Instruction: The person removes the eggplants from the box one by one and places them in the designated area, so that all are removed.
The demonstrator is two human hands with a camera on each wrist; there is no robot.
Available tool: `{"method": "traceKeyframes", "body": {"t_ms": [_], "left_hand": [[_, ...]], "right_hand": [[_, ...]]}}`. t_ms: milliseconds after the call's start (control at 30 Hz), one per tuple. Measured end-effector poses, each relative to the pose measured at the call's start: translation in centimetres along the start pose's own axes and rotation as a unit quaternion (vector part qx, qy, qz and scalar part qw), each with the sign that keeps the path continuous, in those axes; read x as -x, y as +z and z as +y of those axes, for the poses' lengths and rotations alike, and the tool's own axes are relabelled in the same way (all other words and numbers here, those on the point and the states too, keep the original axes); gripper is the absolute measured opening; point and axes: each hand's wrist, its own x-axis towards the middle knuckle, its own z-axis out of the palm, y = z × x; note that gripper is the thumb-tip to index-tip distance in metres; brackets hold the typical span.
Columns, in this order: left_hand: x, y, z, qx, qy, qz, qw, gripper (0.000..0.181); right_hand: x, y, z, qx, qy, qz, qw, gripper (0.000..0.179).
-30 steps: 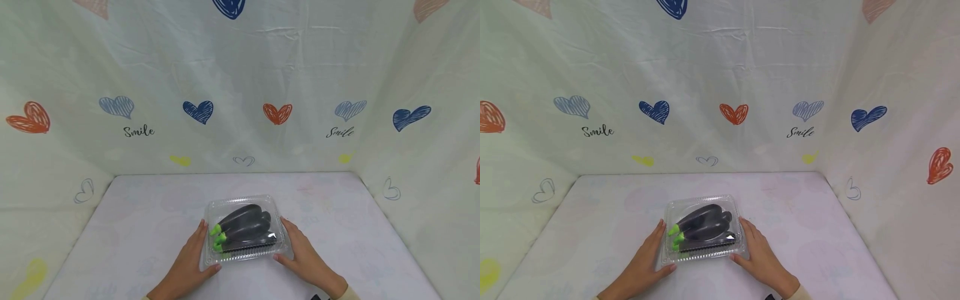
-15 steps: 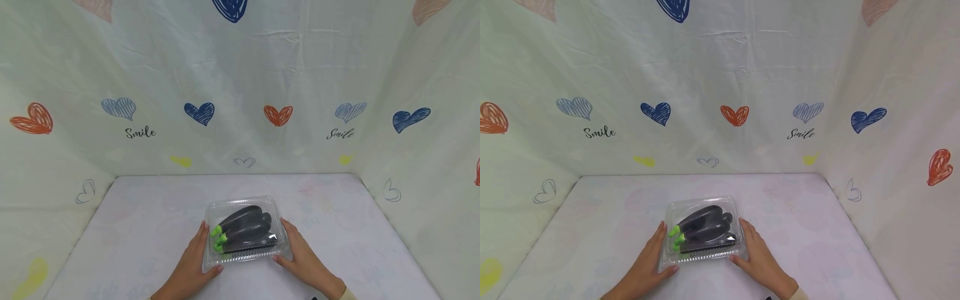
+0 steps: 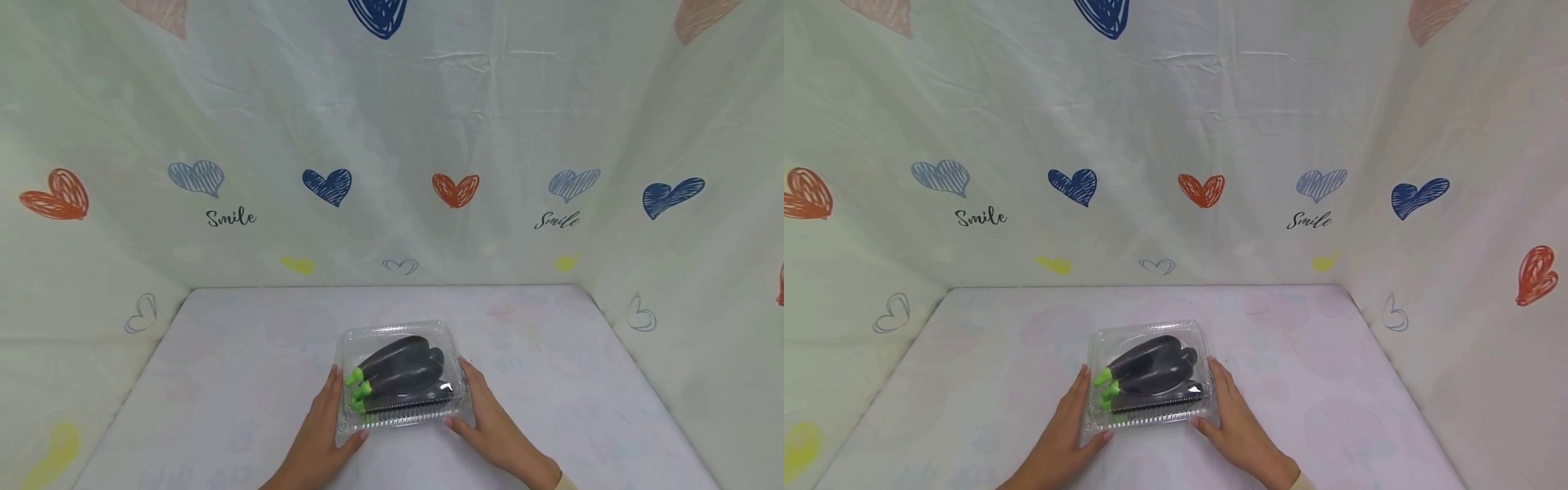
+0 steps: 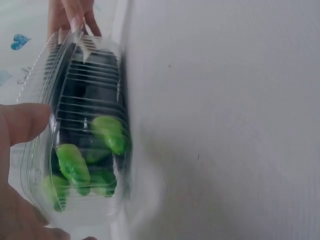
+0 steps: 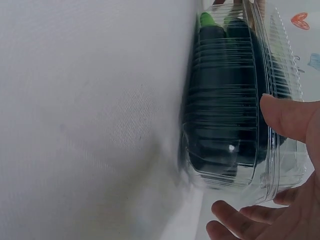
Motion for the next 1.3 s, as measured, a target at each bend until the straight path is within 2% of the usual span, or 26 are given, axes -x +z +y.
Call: {"method": "traceKeyframes", "body": {"t_ms": [233,600,800,1033,1300], "left_hand": [[0.1,0.2,0.6,0.007,-0.003,0.022,0.9997,0.099],[0.1,0.3,1.5,0.036,-0.052,0.015,0.9979,0.102],[0.0,0.1,1.7,0.038,-0.054,0.019,0.9976,0.101],[0.0,0.0,1.8,0.033,-0.05,0.019,0.998,0.098],[-0.4,-0.2,1.9,0.042,-0.072,0.001,0.9965,0.096]], "right_hand": [[0.0,0.1,-0.4,-0.013,0.014,-0.001,0.9998,0.099],[0.0,0.5,-0.8,-0.019,0.039,0.011,0.999,0.099],[0.0,0.6,-0.9,-0.011,0.047,0.015,0.9987,0.098],[-0.1,0.7,-0.8,0.007,0.031,0.032,0.999,0.094],[-0.1,0.9,-0.7,0.033,0.007,0.053,0.998,0.091]]}}
